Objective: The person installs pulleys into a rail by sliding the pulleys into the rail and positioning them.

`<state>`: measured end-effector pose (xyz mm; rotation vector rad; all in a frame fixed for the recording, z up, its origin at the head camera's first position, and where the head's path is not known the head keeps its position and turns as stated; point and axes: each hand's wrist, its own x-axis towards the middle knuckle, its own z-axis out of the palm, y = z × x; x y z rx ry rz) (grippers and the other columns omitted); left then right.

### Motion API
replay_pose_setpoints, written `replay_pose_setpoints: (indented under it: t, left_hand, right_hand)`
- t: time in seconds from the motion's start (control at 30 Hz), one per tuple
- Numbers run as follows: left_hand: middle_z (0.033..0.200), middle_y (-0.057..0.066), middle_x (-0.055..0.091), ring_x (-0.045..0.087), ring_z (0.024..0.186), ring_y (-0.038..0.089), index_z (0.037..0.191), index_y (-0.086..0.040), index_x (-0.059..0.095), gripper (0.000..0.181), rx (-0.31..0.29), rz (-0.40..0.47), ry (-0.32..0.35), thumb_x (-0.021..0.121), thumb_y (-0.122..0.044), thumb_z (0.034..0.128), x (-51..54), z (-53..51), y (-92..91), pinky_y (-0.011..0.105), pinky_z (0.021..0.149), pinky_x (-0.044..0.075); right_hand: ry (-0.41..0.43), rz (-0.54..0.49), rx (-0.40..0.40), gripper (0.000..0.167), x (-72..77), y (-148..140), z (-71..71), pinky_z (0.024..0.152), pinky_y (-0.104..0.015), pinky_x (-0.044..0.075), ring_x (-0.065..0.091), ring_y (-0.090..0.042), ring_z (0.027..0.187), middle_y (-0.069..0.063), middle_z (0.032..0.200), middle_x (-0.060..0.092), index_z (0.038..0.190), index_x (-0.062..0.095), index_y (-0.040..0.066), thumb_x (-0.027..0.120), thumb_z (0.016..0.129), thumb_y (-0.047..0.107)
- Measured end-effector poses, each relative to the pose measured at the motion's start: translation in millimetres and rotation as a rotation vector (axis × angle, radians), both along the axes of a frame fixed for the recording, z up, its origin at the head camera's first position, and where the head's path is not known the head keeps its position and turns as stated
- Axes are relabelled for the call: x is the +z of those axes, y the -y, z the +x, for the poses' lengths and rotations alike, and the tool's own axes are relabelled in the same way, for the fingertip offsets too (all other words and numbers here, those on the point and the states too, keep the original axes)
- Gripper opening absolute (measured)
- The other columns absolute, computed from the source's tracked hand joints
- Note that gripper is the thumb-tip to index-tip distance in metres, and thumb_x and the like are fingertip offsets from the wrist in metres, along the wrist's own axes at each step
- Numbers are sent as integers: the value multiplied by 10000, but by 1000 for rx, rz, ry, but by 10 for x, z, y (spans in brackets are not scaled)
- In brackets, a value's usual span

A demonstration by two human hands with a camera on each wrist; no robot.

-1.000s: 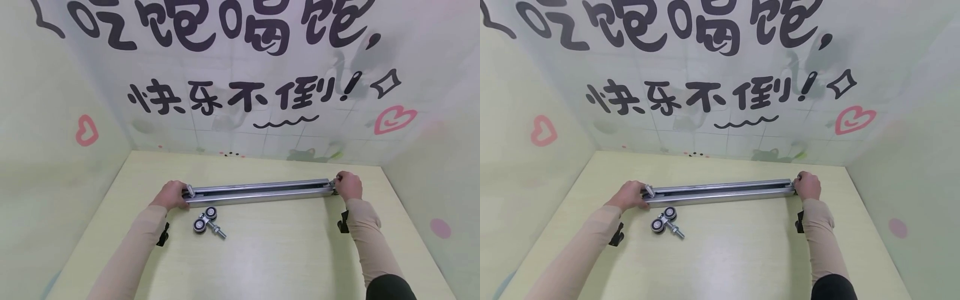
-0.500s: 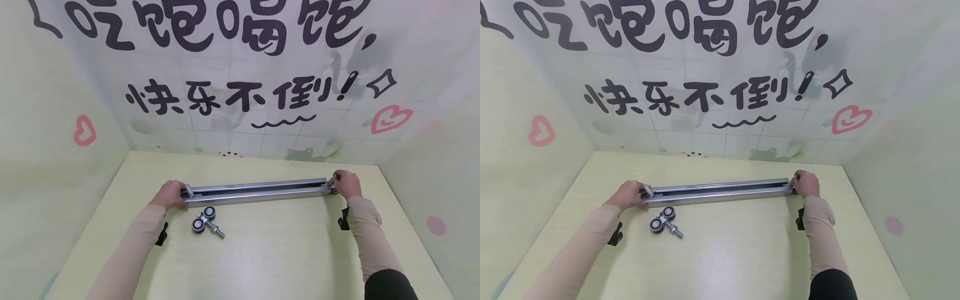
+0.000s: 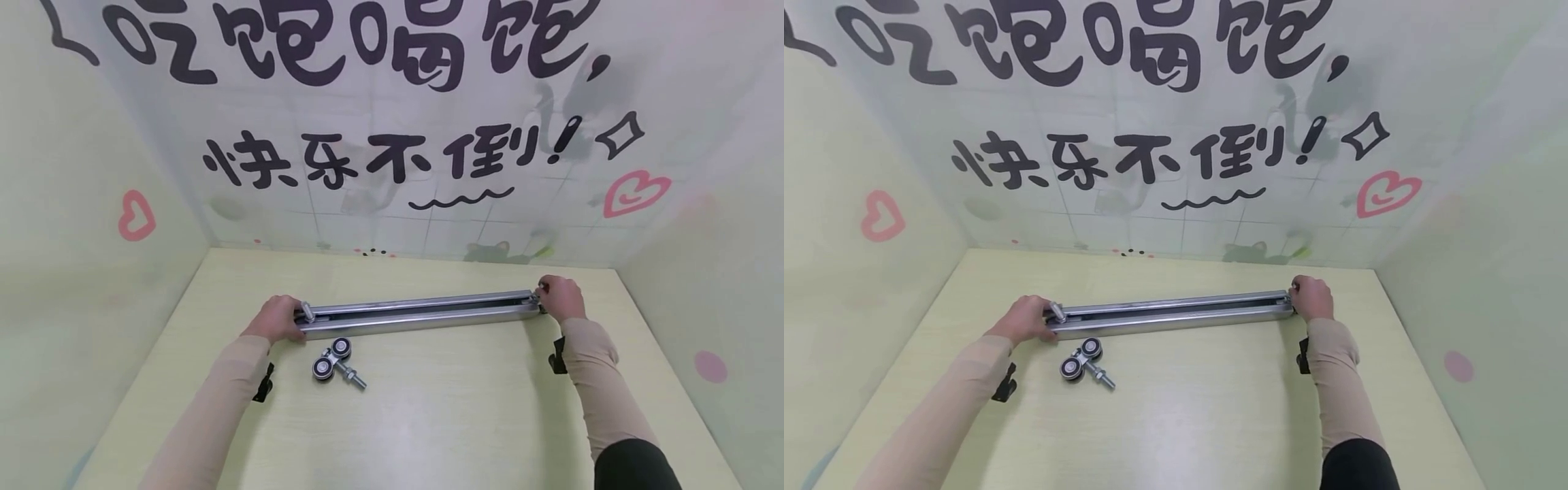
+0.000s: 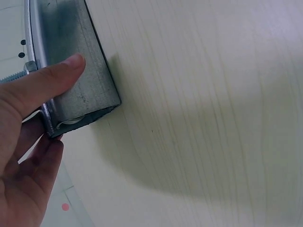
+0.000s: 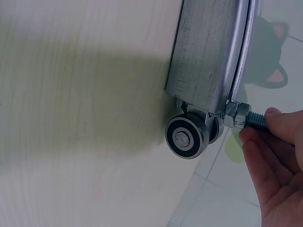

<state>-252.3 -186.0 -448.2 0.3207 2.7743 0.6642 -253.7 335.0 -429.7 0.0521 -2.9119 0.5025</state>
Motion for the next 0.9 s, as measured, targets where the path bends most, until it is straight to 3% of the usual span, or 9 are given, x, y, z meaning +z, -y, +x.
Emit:
replay_pose_setpoints:
  t: [0.4, 0.63, 0.9]
  left_hand:
    - [851, 114, 643, 544, 734, 211, 956, 49, 653, 491, 5, 4, 5, 840, -95, 526, 5, 4, -10, 360, 712, 477]
    - [876, 123, 638, 545, 755, 221, 977, 51, 646, 509, 13, 6, 19, 834, -88, 524, 12, 7, -11, 374, 733, 478]
    - [857, 124, 641, 547, 745, 221, 968, 60, 646, 504, 6, 1, 6, 834, -86, 524, 16, 8, -8, 374, 727, 478]
  right_hand:
    - [-7, -8, 33, 100, 14, 89, -25, 604, -458, 471, 582, -319, 619, -216, 731, 635, 829, 626, -87, 618, 791, 5]
    - [32, -26, 46, 113, 0, 135, -26, 612, -444, 484, 587, -314, 633, -225, 759, 639, 849, 626, -93, 614, 795, 6]
    - [3, 5, 47, 85, -34, 160, -33, 593, -448, 466, 574, -303, 617, -199, 731, 639, 811, 631, -67, 618, 786, 13]
